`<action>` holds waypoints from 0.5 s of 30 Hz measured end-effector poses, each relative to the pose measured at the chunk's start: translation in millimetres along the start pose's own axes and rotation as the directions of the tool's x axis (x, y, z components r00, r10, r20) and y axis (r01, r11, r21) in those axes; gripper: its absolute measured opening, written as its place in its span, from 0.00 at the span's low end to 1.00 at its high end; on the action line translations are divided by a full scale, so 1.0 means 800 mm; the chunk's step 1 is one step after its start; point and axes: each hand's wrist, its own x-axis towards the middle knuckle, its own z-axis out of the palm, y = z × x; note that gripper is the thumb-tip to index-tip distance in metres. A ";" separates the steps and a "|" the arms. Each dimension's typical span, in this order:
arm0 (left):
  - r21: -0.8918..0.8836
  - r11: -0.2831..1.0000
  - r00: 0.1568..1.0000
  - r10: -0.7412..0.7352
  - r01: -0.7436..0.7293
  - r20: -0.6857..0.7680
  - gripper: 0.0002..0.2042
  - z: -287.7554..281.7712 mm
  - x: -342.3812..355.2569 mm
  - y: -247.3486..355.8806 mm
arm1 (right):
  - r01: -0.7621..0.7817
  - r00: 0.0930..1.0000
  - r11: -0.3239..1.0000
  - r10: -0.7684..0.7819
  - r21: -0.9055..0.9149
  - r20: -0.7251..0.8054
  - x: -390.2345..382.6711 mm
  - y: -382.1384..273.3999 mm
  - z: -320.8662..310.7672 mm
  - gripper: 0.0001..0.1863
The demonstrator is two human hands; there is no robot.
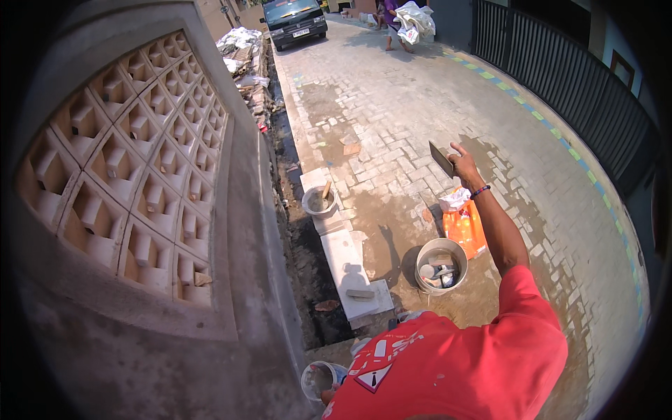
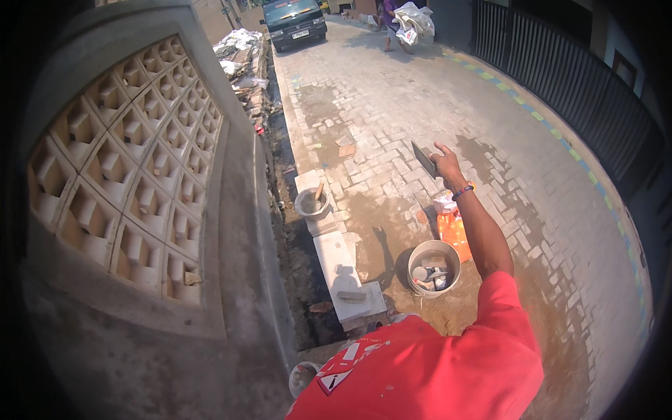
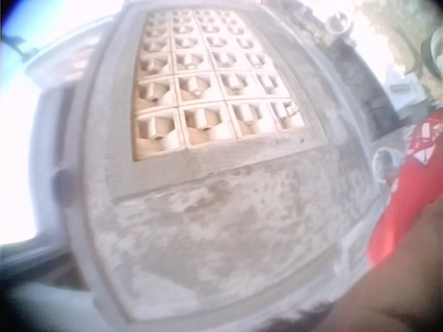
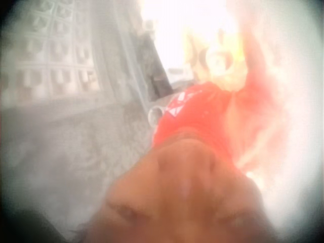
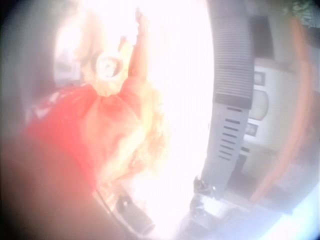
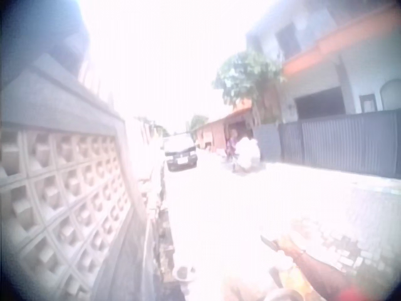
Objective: The person applies plaster to a decorative concrete wall using a trowel and a bucket of plaster. They repeatedly scoop plaster from the bucket and smooth it onto the wall surface, working along the edges of a lattice pattern.
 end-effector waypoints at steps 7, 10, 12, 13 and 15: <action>-0.127 0.980 0.988 -0.157 0.155 -0.007 0.13 0.023 0.024 0.035 | -0.286 0.958 0.783 0.220 -0.553 -0.184 -0.130 0.378 -0.105 0.26; -0.236 0.943 0.968 -0.249 0.234 -0.037 0.14 -0.007 0.027 0.011 | -0.281 0.943 0.642 0.324 -0.713 -0.079 -0.245 0.333 -0.109 0.18; -0.292 0.904 0.940 -0.338 0.311 -0.045 0.14 -0.023 0.045 0.017 | -0.286 0.935 0.593 0.345 -0.753 -0.083 -0.292 0.388 -0.140 0.14; -0.339 0.863 0.906 -0.418 0.375 -0.061 0.15 -0.030 0.046 0.005 | -0.293 0.928 0.579 0.365 -0.761 -0.079 -0.307 0.440 -0.171 0.14; -0.410 0.830 0.882 -0.458 0.378 -0.115 0.15 -0.030 0.058 0.023 | -0.543 0.781 0.582 0.615 -0.605 -0.109 -0.349 0.370 -0.135 0.13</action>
